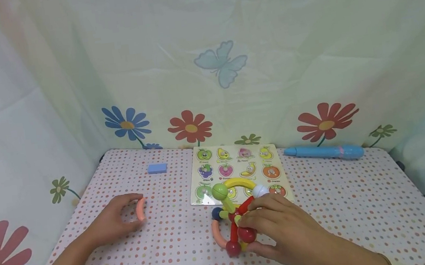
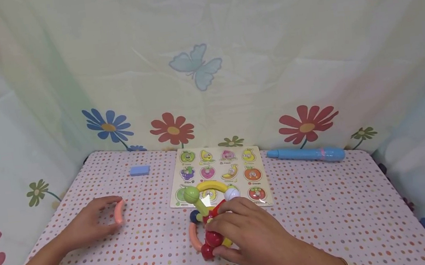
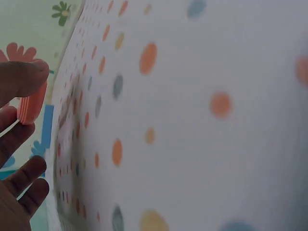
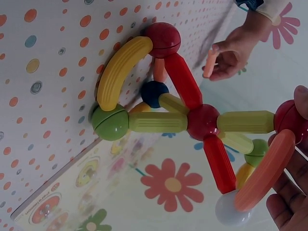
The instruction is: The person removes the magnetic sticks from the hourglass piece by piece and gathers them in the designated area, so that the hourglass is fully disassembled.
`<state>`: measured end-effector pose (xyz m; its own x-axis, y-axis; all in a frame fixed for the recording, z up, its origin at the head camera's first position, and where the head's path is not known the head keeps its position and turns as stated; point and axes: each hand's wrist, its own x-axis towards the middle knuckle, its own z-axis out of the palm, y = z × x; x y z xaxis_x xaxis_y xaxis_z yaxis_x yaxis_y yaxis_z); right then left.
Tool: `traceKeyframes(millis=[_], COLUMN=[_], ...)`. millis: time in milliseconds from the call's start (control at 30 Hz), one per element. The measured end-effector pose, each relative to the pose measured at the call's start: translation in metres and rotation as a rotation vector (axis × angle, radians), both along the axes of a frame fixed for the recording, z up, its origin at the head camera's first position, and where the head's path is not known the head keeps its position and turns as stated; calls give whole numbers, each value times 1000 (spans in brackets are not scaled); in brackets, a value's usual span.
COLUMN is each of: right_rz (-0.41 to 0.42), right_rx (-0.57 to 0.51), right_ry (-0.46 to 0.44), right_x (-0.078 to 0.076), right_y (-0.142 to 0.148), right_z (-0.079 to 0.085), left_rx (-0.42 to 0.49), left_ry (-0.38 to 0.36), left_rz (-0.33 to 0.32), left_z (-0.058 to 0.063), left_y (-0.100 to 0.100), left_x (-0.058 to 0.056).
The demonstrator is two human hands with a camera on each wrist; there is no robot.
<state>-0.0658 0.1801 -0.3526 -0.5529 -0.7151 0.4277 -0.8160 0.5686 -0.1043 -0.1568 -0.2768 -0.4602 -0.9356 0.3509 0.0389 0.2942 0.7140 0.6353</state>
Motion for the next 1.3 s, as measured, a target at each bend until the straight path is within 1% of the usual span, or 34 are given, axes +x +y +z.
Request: traceKeyframes(millis=[100, 233, 400, 500, 767, 933, 1033, 1100, 1167, 1300], right_rz=[-7, -8, -8, -7, 4, 23, 29, 26, 21, 16], right_rx=[9, 13, 12, 9, -9, -33, -40, -35, -31, -29], right_ry=[-7, -8, -11, -10, -1, 16, 21, 20, 17, 15], right_x=[1, 1, 1, 1, 1, 0, 0, 0, 0, 1], right_y=[0, 0, 1, 1, 1, 0, 0, 0, 0, 1], right_z=[1, 1, 1, 1, 0, -1, -1, -2, -2, -2], left_rx=[-4, -32, -82, -102, -138, -173, -168, -147, -117, -66], left_ry=[19, 47, 37, 20, 10, 18, 67, 106, 147, 227], left_rz=[-7, -16, -8, -3, -13, -39, -51, -56, -66, -110], left_z=[-4, -7, -8, -7, -3, 3, 12, 20, 31, 55], left_y=[-7, -14, -19, -20, -21, -18, -8, 5, 22, 62], left_x=[-2, -4, -3, -3, -3, -2, 0, 3, 6, 15])
